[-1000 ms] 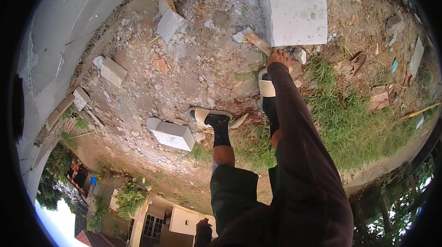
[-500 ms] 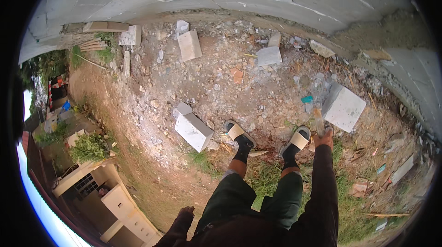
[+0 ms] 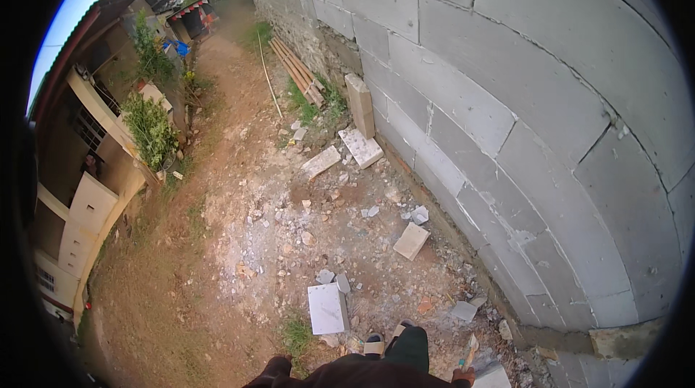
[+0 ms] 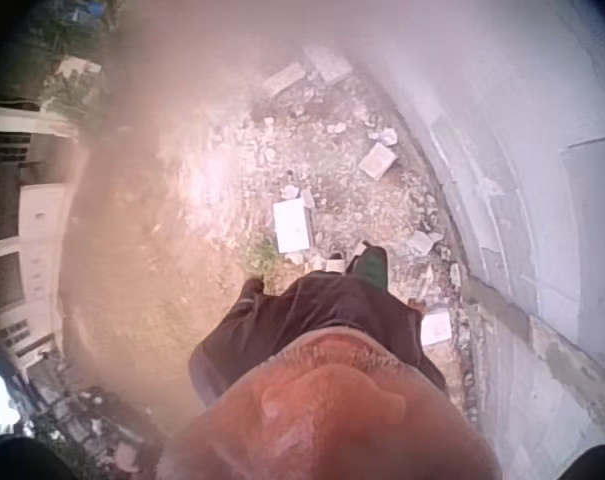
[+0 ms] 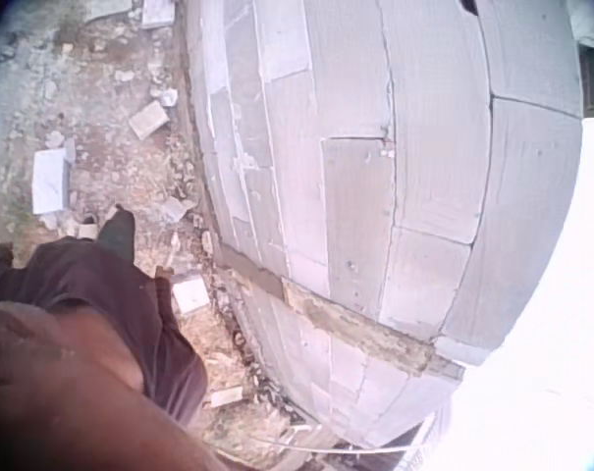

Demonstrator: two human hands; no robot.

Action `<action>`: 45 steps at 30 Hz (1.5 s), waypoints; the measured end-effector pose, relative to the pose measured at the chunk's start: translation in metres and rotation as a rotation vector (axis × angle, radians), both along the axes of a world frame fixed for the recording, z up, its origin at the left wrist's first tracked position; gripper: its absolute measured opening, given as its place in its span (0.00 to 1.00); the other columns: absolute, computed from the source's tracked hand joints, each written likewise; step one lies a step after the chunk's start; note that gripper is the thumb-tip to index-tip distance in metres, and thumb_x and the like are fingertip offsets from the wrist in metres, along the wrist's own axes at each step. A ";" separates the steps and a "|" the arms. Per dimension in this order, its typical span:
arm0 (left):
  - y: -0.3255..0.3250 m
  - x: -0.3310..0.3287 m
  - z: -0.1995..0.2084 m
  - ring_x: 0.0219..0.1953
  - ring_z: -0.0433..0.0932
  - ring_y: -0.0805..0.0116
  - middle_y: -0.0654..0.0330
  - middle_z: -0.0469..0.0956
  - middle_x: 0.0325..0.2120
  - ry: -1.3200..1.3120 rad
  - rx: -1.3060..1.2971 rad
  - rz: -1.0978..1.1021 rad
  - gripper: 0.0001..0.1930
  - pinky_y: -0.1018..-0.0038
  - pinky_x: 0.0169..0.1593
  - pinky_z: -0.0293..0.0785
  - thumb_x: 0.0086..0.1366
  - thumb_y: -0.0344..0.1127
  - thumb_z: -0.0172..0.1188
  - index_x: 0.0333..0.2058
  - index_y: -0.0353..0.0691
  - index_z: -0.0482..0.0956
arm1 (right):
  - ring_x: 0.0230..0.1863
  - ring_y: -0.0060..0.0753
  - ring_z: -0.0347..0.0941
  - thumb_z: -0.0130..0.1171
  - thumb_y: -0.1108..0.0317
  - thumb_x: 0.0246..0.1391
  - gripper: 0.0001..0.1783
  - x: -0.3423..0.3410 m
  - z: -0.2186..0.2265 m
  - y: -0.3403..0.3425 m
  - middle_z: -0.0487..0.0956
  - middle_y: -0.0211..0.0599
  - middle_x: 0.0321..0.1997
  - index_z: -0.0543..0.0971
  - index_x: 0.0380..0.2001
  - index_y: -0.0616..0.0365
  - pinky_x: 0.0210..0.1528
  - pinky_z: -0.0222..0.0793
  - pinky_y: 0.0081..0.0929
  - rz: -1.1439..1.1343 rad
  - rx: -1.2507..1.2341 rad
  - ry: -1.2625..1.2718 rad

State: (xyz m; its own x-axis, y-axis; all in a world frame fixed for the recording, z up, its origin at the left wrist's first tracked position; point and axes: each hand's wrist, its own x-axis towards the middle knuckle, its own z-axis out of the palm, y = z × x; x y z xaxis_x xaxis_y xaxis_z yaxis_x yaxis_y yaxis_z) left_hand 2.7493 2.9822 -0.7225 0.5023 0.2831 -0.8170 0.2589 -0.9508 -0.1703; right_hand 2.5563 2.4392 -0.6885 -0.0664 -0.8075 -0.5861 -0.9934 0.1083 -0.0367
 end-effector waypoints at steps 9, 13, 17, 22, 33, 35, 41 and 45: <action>-0.078 0.122 -0.011 0.52 0.66 0.55 0.48 0.66 0.50 -0.197 -0.124 0.613 0.22 0.65 0.53 0.63 0.62 0.49 0.42 0.45 0.38 0.71 | 0.46 0.49 0.70 0.57 0.52 0.33 0.33 0.285 -0.076 -0.084 0.74 0.57 0.41 0.72 0.44 0.62 0.48 0.65 0.37 0.621 0.131 -0.009; -0.067 0.115 -0.065 0.52 0.66 0.53 0.50 0.67 0.49 -0.090 -0.037 0.410 0.22 0.61 0.53 0.63 0.56 0.48 0.48 0.48 0.47 0.69 | 0.46 0.51 0.70 0.59 0.50 0.32 0.33 0.474 -0.035 -0.081 0.73 0.58 0.41 0.74 0.40 0.64 0.48 0.65 0.36 0.886 0.060 -0.097; -0.056 0.136 -0.104 0.49 0.68 0.54 0.49 0.71 0.44 -0.160 -0.099 0.573 0.17 0.59 0.48 0.65 0.61 0.45 0.42 0.42 0.43 0.71 | 0.36 0.46 0.75 0.62 0.58 0.32 0.27 0.631 0.007 -0.082 0.77 0.54 0.31 0.75 0.35 0.67 0.40 0.68 0.32 0.838 0.101 -0.603; -0.056 0.226 -0.093 0.43 0.71 0.56 0.50 0.73 0.38 -0.167 -0.159 0.686 0.16 0.62 0.44 0.67 0.60 0.42 0.42 0.42 0.42 0.72 | 0.27 0.39 0.74 0.60 0.60 0.33 0.22 0.755 0.010 -0.028 0.77 0.46 0.25 0.75 0.31 0.67 0.32 0.68 0.32 0.870 0.023 -0.747; 0.112 0.795 -0.092 0.22 0.74 0.64 0.54 0.74 0.21 -1.040 -0.275 0.529 0.13 0.68 0.28 0.71 0.59 0.36 0.44 0.40 0.40 0.73 | 0.50 0.46 0.68 0.61 0.52 0.30 0.36 0.811 -0.063 0.033 0.71 0.54 0.48 0.72 0.43 0.65 0.51 0.64 0.34 0.425 0.258 0.106; 0.112 0.923 -0.068 0.36 0.76 0.54 0.46 0.77 0.31 -0.966 -0.483 0.610 0.16 0.66 0.42 0.70 0.53 0.36 0.45 0.40 0.42 0.75 | 0.51 0.46 0.68 0.61 0.52 0.30 0.36 0.836 -0.066 0.041 0.71 0.55 0.48 0.72 0.43 0.65 0.51 0.64 0.34 0.385 0.277 0.117; -0.007 1.110 -0.011 0.27 0.77 0.55 0.50 0.76 0.21 -1.014 -0.642 0.591 0.14 0.67 0.34 0.71 0.52 0.34 0.47 0.34 0.38 0.78 | 0.51 0.45 0.68 0.61 0.51 0.30 0.36 0.967 -0.088 0.047 0.71 0.55 0.48 0.72 0.43 0.65 0.50 0.64 0.33 0.423 0.303 0.100; -0.049 1.134 -0.006 0.37 0.76 0.54 0.48 0.77 0.31 -0.987 -0.508 0.522 0.15 0.68 0.43 0.70 0.54 0.42 0.55 0.36 0.40 0.78 | 0.51 0.45 0.68 0.61 0.51 0.30 0.36 1.124 -0.065 0.045 0.70 0.55 0.49 0.72 0.43 0.65 0.50 0.65 0.33 0.576 0.256 -0.068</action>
State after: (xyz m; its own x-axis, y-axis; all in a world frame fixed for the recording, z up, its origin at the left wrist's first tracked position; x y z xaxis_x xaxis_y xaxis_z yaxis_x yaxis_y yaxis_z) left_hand 3.8836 2.9333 -0.7288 0.8899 0.3958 -0.2267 0.4367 -0.5958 0.6740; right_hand 3.6806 2.4846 -0.7535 0.3813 -0.5362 -0.7531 -0.8913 -0.4294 -0.1455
